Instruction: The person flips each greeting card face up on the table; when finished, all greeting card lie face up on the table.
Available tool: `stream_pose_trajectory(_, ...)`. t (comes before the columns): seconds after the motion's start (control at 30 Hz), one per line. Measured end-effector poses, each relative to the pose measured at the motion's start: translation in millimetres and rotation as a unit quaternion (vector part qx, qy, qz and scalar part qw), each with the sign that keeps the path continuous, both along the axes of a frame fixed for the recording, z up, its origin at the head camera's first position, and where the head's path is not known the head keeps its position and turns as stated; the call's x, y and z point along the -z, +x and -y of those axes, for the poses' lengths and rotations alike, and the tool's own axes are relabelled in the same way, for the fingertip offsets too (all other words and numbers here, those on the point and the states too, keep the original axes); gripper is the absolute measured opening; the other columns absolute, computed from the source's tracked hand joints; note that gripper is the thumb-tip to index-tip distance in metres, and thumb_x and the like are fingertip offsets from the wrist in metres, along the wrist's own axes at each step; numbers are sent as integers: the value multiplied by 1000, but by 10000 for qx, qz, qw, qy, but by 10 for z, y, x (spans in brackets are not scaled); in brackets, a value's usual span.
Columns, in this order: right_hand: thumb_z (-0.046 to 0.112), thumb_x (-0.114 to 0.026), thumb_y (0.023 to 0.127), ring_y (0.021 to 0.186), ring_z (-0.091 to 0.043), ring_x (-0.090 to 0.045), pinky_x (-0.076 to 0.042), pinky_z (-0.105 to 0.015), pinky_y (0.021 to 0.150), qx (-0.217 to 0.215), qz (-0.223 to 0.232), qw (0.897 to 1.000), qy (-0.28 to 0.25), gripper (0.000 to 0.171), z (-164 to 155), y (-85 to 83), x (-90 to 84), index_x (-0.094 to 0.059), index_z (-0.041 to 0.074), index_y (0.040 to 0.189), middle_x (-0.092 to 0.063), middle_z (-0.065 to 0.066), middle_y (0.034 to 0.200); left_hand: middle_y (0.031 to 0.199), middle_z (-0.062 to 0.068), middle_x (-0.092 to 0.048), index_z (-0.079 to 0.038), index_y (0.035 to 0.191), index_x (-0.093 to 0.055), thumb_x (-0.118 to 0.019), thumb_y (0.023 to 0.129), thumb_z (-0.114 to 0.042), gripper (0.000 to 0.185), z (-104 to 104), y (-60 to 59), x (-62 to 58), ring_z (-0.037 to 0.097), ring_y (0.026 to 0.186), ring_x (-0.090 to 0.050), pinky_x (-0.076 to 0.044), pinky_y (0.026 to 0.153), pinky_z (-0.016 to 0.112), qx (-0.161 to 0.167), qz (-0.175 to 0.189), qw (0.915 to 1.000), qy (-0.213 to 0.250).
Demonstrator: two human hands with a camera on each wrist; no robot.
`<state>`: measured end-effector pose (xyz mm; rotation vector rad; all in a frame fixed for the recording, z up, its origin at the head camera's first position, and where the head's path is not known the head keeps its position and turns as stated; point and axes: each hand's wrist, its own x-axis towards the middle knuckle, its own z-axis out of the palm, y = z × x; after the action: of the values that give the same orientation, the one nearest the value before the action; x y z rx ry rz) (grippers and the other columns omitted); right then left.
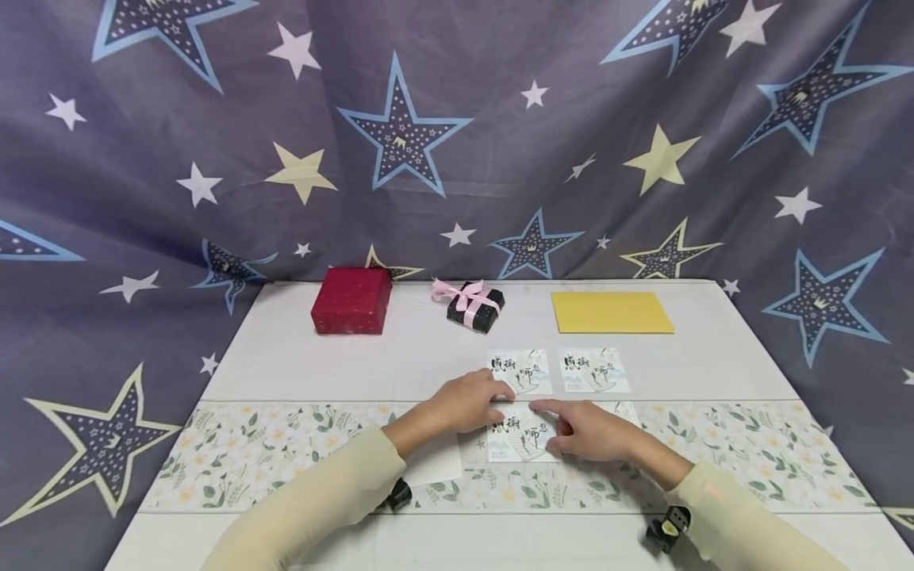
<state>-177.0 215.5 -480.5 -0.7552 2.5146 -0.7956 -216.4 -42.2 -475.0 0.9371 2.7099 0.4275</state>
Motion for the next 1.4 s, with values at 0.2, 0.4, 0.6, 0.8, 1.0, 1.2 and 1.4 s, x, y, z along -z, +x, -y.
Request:
stream_pose_trajectory(0.2,19,-69,95,61,-2,-49,-47,-23,61,-129,-243,9988,-398,59,49,-53,-147,-49,6,149,-57,10,73,116,6,-66,-18,132,-67,-71,95,-26,38,262,-31,-159,18,104,-62,-53,94,38,-187,309,9986,384)
stream_pose_trajectory(0.4,16,-70,93,63,-1,-54,-51,-23,66,-260,-276,9965,-746,57,226,-90,-156,-51,1,146,-62,10,76,114,10,-67,-15,128,-68,-73,93,-21,36,633,8,-226,25,107,-65,-53,95,44,-446,428,9948,812)
stream_pose_trajectory(0.6,14,-71,92,71,1,-59,-54,-22,74,-438,-109,9944,-953,56,552,-69,-76,-53,1,144,-65,10,82,113,6,-67,-15,127,-68,-74,93,-21,35,965,136,-209,21,106,-64,-53,94,42,-897,620,9909,788)
stream_pose_trajectory(0.8,16,-71,92,71,1,-58,-53,-23,81,-548,-111,9940,-938,53,869,-53,-91,-56,2,142,-65,10,84,111,2,-65,-14,127,-68,-79,90,-24,40,1250,326,-214,18,105,-62,-52,97,45,-1266,673,9889,389)
stream_pose_trajectory(1.0,15,-73,91,73,1,-57,-52,-22,79,-472,-276,9946,-887,53,1040,-75,-105,-58,3,140,-63,10,89,106,-2,-63,-14,127,-68,-81,87,-26,43,1443,496,-143,12,95,-57,-52,91,40,-1442,655,9863,462)
stream_pose_trajectory(1.2,17,-74,91,71,1,-55,-50,-22,77,-381,-237,9944,-955,53,1191,-117,-73,-58,4,139,-62,10,88,107,-3,-61,-12,128,-66,-81,86,-30,48,1603,617,-46,11,93,-52,-50,86,38,-1348,516,9879,565)
stream_pose_trajectory(1.4,20,-78,87,70,0,-50,-47,-21,77,-371,-60,9970,-678,59,1300,-128,-13,-58,6,140,-62,6,85,118,0,-57,-7,137,-61,-84,83,-38,66,1676,707,4,14,109,-54,-50,98,46,-1247,521,9887,655)
